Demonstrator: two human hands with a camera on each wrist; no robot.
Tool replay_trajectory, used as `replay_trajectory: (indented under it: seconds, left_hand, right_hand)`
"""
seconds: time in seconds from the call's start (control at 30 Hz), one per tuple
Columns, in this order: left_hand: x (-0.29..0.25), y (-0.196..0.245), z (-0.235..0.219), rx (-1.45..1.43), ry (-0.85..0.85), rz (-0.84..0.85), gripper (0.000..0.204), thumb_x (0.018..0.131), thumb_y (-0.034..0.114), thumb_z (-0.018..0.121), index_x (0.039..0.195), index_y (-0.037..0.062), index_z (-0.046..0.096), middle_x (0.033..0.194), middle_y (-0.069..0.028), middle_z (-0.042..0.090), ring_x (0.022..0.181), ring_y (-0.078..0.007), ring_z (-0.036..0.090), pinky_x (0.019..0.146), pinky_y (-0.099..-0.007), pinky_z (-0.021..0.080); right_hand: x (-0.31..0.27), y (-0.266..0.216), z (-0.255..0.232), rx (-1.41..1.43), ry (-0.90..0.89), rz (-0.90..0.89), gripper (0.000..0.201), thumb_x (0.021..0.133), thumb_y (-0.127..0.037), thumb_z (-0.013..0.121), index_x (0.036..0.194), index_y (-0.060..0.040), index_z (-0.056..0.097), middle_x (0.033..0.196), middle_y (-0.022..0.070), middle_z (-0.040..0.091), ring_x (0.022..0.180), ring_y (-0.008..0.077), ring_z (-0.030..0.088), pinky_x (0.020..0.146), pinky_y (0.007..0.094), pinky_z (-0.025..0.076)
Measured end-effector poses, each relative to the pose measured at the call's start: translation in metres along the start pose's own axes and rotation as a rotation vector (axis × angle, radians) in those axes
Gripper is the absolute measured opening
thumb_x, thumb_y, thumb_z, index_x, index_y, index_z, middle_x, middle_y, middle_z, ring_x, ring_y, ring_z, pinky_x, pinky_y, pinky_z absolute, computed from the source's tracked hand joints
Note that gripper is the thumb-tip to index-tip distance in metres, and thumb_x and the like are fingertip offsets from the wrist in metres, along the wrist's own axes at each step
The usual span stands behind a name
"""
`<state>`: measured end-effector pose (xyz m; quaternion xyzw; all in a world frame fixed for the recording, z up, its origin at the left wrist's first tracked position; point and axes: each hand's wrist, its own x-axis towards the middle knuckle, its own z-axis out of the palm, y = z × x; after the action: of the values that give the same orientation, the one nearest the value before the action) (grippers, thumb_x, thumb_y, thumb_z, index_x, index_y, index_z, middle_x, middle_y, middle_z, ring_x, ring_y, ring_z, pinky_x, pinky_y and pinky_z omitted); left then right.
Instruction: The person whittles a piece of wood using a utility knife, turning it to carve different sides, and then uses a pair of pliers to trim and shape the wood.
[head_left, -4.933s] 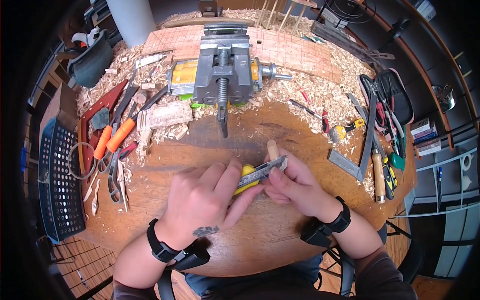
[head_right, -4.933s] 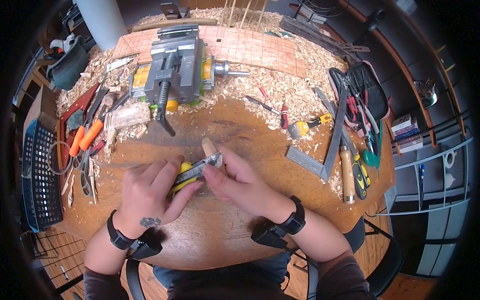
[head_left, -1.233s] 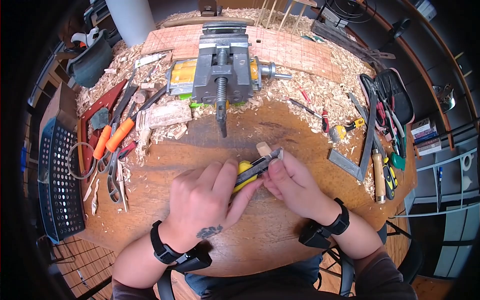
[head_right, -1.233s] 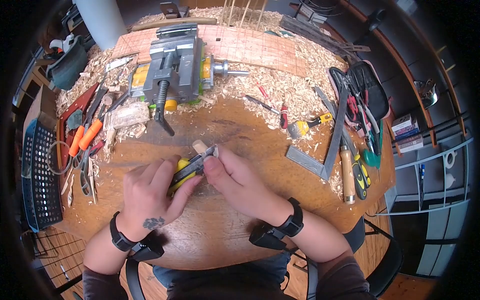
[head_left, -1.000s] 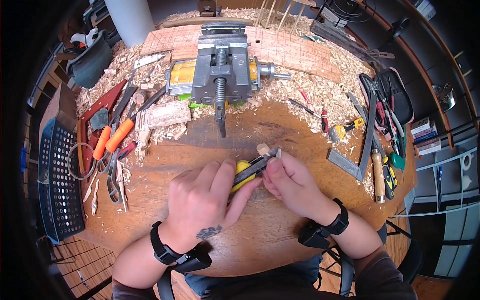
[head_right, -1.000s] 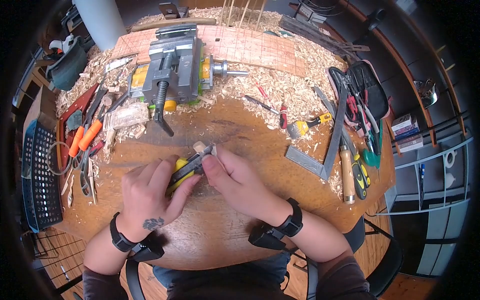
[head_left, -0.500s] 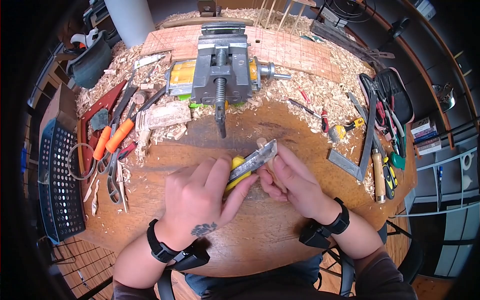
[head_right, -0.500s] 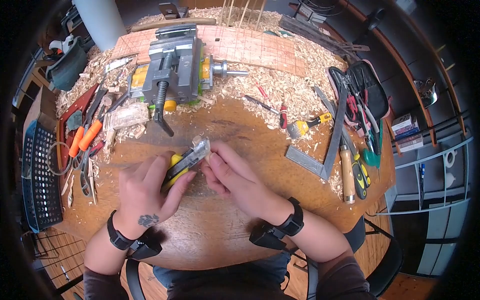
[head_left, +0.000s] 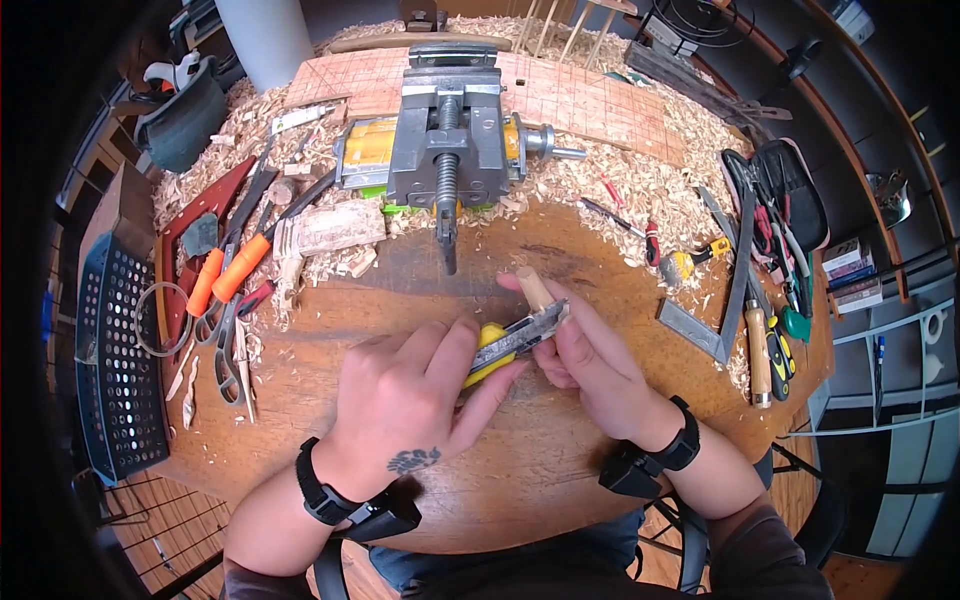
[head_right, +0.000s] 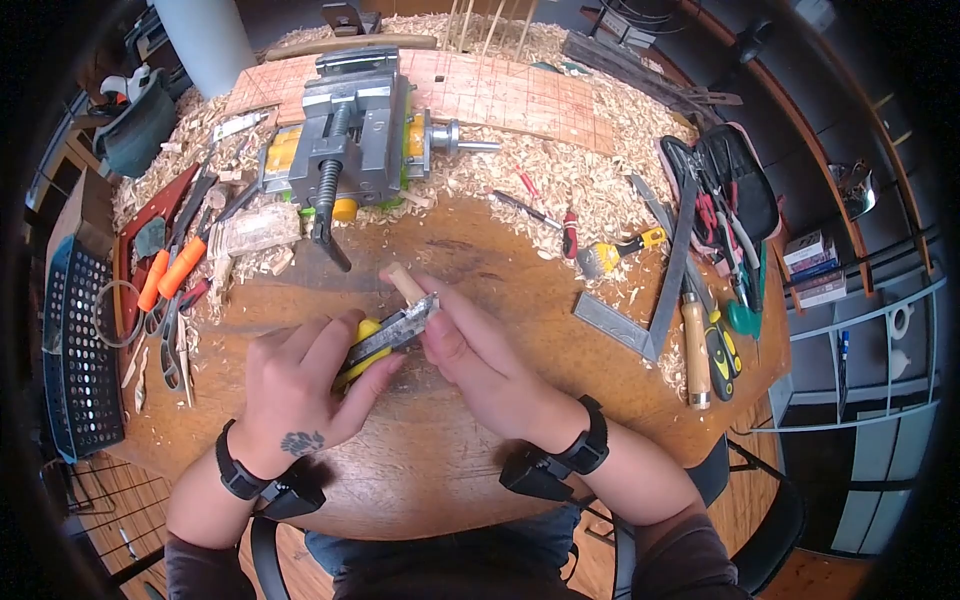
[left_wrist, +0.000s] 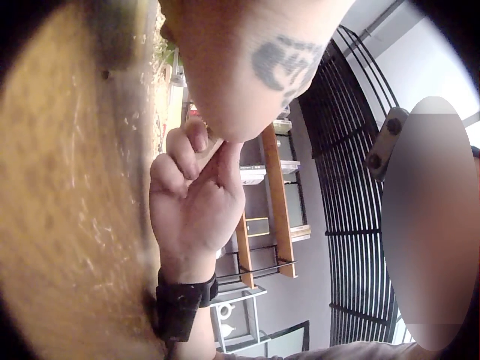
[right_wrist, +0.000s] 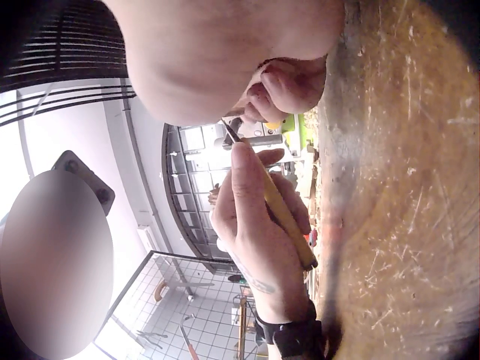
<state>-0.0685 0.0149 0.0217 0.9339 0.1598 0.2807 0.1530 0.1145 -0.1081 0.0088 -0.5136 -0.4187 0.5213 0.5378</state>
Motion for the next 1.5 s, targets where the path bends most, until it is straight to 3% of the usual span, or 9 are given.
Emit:
replay_trajectory:
  seconds: [0.23,0.33,0.4,0.87,0.97,1.0,1.07,1.3,1.5]
  left_hand:
    - [0.000,0.002,0.000,0.010,0.011,-0.032,0.036,0.084,0.025,0.084,0.102,-0.0026,0.069,0.074,-0.0135,0.066,0.059,-0.0314,0.067,0.054,-0.0383,0.052]
    - [0.000,0.004,0.000,0.029,0.024,-0.032,0.036,0.083,0.025,0.084,0.102,-0.0024,0.070,0.073,-0.0129,0.065,0.058,-0.0309,0.066,0.054,-0.0382,0.051]
    - [0.001,0.002,0.002,0.042,0.053,-0.001,0.036,0.084,0.026,0.083,0.100,-0.0024,0.069,0.070,-0.0120,0.064,0.054,-0.0287,0.065,0.050,-0.0369,0.050]
    - [-0.001,0.006,0.000,0.053,0.036,-0.071,0.036,0.085,0.026,0.084,0.103,-0.0018,0.070,0.072,-0.0115,0.064,0.058,-0.0292,0.066,0.053,-0.0380,0.051]
    - [0.002,0.000,-0.002,0.084,0.108,0.003,0.033,0.088,0.030,0.081,0.096,0.0009,0.069,0.065,-0.0095,0.060,0.050,-0.0258,0.061,0.045,-0.0363,0.046]
    - [0.003,-0.003,-0.006,0.121,0.117,-0.103,0.032,0.089,0.031,0.080,0.094,0.0017,0.068,0.064,-0.0098,0.059,0.049,-0.0263,0.061,0.045,-0.0369,0.046]
    - [0.006,-0.010,-0.009,0.160,0.125,-0.207,0.031,0.091,0.031,0.079,0.093,0.0026,0.067,0.064,-0.0101,0.059,0.048,-0.0267,0.060,0.044,-0.0375,0.046]
    - [0.006,-0.009,-0.005,0.083,0.112,-0.110,0.033,0.090,0.028,0.080,0.100,-0.0012,0.067,0.069,-0.0133,0.064,0.056,-0.0296,0.065,0.049,-0.0386,0.049]
    - [0.004,-0.013,-0.001,0.018,0.057,-0.012,0.033,0.088,0.030,0.081,0.098,0.0012,0.067,0.072,-0.0125,0.065,0.056,-0.0298,0.065,0.050,-0.0383,0.050]
  right_hand:
    - [0.004,0.009,0.003,-0.068,0.069,-0.068,0.044,0.115,-0.034,0.041,0.145,-0.0030,0.048,0.109,-0.0002,0.056,0.090,0.0066,0.050,0.078,0.0252,0.044]
    - [0.004,0.010,0.005,-0.162,0.154,-0.098,0.047,0.112,-0.047,0.040,0.134,-0.0063,0.050,0.087,-0.0061,0.048,0.071,0.0011,0.037,0.061,0.0175,0.029]
    - [0.003,0.008,0.004,-0.200,0.191,-0.026,0.036,0.113,-0.034,0.046,0.127,-0.0022,0.055,0.094,0.0054,0.058,0.085,0.0114,0.052,0.077,0.0299,0.045]
    - [0.006,0.012,0.001,-0.268,0.248,-0.116,0.038,0.110,-0.039,0.054,0.106,-0.0021,0.063,0.081,0.0023,0.053,0.078,0.0094,0.049,0.071,0.0281,0.043]
    - [0.004,0.009,0.000,-0.266,0.264,-0.111,0.039,0.110,-0.040,0.055,0.099,-0.0025,0.062,0.080,-0.0001,0.051,0.077,0.0079,0.047,0.069,0.0272,0.042]
    - [0.003,0.009,-0.001,-0.261,0.271,-0.079,0.040,0.110,-0.039,0.055,0.096,-0.0027,0.061,0.080,-0.0013,0.050,0.076,0.0073,0.047,0.068,0.0270,0.041]
    - [0.003,0.011,-0.003,-0.237,0.260,-0.104,0.041,0.110,-0.041,0.053,0.096,-0.0034,0.059,0.081,-0.0018,0.049,0.075,0.0067,0.045,0.066,0.0259,0.039]
    - [0.008,0.010,0.002,0.013,0.118,-0.097,0.047,0.114,-0.049,0.032,0.118,-0.0072,0.053,0.083,-0.0027,0.046,0.068,0.0050,0.041,0.061,0.0201,0.034]
    - [0.005,0.005,0.003,0.105,0.027,-0.015,0.051,0.113,-0.052,0.030,0.125,-0.0068,0.051,0.084,-0.0018,0.047,0.068,0.0056,0.041,0.061,0.0205,0.035]
